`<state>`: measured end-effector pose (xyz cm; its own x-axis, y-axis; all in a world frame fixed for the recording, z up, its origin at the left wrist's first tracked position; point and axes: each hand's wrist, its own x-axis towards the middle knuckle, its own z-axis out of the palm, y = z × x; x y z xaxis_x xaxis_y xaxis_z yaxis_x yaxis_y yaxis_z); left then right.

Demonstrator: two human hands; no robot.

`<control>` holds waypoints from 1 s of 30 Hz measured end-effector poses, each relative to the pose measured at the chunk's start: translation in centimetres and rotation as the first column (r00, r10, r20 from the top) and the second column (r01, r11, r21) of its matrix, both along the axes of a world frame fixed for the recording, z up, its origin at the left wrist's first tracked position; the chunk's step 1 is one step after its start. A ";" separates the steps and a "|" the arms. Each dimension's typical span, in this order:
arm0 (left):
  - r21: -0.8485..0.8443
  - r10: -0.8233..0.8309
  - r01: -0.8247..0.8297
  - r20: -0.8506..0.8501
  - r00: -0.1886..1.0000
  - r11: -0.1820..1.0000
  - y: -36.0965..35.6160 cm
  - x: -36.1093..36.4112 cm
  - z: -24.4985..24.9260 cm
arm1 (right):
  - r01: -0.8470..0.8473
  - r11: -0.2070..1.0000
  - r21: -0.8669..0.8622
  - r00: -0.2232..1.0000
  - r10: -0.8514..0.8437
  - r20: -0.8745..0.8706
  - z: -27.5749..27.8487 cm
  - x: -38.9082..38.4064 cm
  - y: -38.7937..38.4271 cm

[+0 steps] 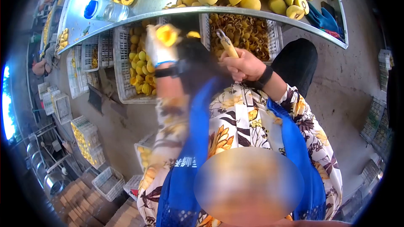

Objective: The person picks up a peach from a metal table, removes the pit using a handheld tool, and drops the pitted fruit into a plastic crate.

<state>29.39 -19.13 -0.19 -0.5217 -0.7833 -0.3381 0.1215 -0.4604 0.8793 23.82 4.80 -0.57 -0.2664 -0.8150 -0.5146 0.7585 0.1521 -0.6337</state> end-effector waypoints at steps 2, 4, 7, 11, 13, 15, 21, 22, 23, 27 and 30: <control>-0.612 0.259 0.088 0.456 0.851 0.786 -3.7 1.5 -0.3 | -0.006 0.973 0.229 0.983 0.047 -0.175 -2.7 -1.1 0.5; -0.848 0.557 0.441 0.528 0.641 0.295 -6.4 1.3 0.2 | 0.052 0.919 0.390 0.948 0.077 -0.309 -4.0 -1.3 0.4; -0.832 0.298 0.530 0.554 0.778 0.164 -3.7 -4.2 2.9 | -0.060 0.964 0.258 0.812 0.197 -0.550 -4.5 -0.6 -0.3; -0.688 0.092 0.720 0.714 0.694 -0.091 -0.8 -13.5 -0.1 | 0.008 0.957 0.289 0.703 0.200 -0.683 -2.4 -0.4 -0.6; -0.582 0.046 0.810 0.810 0.585 -0.064 0.2 -15.2 0.1 | 0.067 0.952 0.298 0.753 0.147 -0.641 -1.3 -0.5 -0.2; -0.652 -0.153 0.751 0.736 0.660 0.102 -0.7 -14.9 -0.1 | 0.106 0.946 0.305 0.788 0.107 -0.606 -0.6 -0.5 0.4; -0.641 -0.253 0.394 0.305 0.918 0.659 1.9 -8.9 1.2 | 0.339 0.941 0.008 0.657 -0.230 -0.718 -0.5 -2.7 -0.7; -0.648 -0.258 0.335 0.214 0.942 0.684 3.9 -7.3 3.2 | 0.361 0.932 0.023 0.702 -0.255 -0.665 1.5 -3.4 -1.3; -0.722 -0.282 0.304 0.156 0.947 0.621 5.2 -6.1 3.5 | 0.353 0.934 -0.049 0.745 -0.312 -0.590 2.5 -4.1 -1.9; -0.908 -0.415 0.280 0.135 0.900 0.312 7.9 -3.0 3.3 | 0.384 0.889 -0.251 0.825 -0.452 -0.338 2.8 -4.8 -3.8; -0.537 -0.461 0.293 -0.208 0.863 0.791 9.5 -2.0 4.3 | 0.308 0.907 -0.286 0.884 -0.384 -0.266 2.9 -5.1 -3.1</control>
